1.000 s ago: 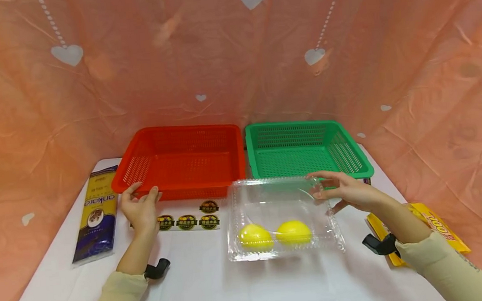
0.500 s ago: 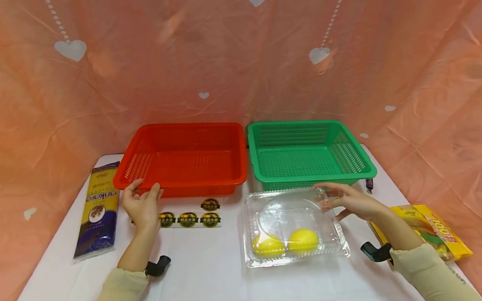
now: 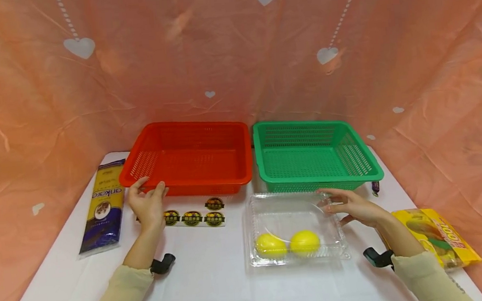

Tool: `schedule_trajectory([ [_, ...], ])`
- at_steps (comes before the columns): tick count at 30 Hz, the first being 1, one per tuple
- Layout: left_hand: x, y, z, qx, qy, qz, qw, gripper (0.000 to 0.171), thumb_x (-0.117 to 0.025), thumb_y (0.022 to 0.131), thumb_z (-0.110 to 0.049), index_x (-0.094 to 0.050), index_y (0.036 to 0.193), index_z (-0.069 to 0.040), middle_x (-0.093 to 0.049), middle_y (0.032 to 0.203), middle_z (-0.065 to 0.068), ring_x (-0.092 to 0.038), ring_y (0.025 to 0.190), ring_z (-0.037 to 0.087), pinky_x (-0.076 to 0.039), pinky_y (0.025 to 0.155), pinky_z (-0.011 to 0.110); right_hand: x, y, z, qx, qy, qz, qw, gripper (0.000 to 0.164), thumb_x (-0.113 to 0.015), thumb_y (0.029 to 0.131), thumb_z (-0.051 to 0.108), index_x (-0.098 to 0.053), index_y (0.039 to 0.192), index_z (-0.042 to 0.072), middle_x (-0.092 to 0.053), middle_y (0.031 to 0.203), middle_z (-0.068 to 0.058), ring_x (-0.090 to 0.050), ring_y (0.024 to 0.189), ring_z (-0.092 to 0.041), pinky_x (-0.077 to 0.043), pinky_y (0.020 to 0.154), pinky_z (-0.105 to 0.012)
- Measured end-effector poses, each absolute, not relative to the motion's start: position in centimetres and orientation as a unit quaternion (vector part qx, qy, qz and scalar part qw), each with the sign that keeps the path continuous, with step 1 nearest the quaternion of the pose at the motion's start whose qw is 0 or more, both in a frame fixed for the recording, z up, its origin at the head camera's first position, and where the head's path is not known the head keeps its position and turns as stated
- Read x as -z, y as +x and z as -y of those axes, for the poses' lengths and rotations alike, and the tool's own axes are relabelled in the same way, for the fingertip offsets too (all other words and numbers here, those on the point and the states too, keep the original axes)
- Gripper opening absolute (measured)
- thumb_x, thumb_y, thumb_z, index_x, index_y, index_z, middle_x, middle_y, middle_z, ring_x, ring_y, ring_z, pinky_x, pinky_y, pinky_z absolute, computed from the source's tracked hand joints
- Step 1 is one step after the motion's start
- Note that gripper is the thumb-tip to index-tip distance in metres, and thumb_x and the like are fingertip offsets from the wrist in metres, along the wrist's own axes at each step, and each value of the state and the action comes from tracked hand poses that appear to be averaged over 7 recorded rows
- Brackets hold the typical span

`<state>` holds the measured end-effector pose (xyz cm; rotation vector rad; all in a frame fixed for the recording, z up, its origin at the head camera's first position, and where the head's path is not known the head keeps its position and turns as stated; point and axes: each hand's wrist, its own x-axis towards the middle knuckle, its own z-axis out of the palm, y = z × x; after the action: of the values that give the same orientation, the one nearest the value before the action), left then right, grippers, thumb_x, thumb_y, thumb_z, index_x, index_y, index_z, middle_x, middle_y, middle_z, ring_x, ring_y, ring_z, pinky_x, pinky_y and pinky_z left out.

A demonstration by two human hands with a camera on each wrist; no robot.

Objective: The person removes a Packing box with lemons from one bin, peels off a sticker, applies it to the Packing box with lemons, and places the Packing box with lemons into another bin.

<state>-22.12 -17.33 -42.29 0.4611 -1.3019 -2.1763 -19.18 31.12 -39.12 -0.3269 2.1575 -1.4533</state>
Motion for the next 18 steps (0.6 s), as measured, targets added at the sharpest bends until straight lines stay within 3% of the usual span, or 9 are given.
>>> schedule_trajectory([
  [13, 42.40, -21.88, 17.73, 0.811, 0.178, 0.484, 0.276, 0.038, -0.064, 0.085, 0.019, -0.052, 0.111, -0.005, -0.037, 0.115, 0.012, -0.059, 0.063, 0.010, -0.057, 0.066, 0.020, 39.55, -19.42, -31.31, 0.532, -0.145, -0.789, 0.271, 0.066, -0.059, 0.101, 0.015, -0.025, 0.153, -0.005, -0.043, 0.141, -0.037, -0.064, 0.108, -0.031, -0.060, 0.075, -0.042],
  [18, 42.02, -21.58, 18.00, 0.813, 0.171, 0.494, 0.259, 0.030, -0.060, 0.092, 0.012, -0.050, 0.113, -0.007, -0.036, 0.110, 0.009, -0.060, 0.068, 0.011, -0.058, 0.065, 0.022, 39.30, -19.62, -31.31, 0.520, -0.143, -0.795, 0.276, 0.067, -0.058, 0.101, 0.017, -0.023, 0.154, -0.004, -0.042, 0.143, -0.036, -0.061, 0.115, -0.034, -0.058, 0.083, -0.048],
])
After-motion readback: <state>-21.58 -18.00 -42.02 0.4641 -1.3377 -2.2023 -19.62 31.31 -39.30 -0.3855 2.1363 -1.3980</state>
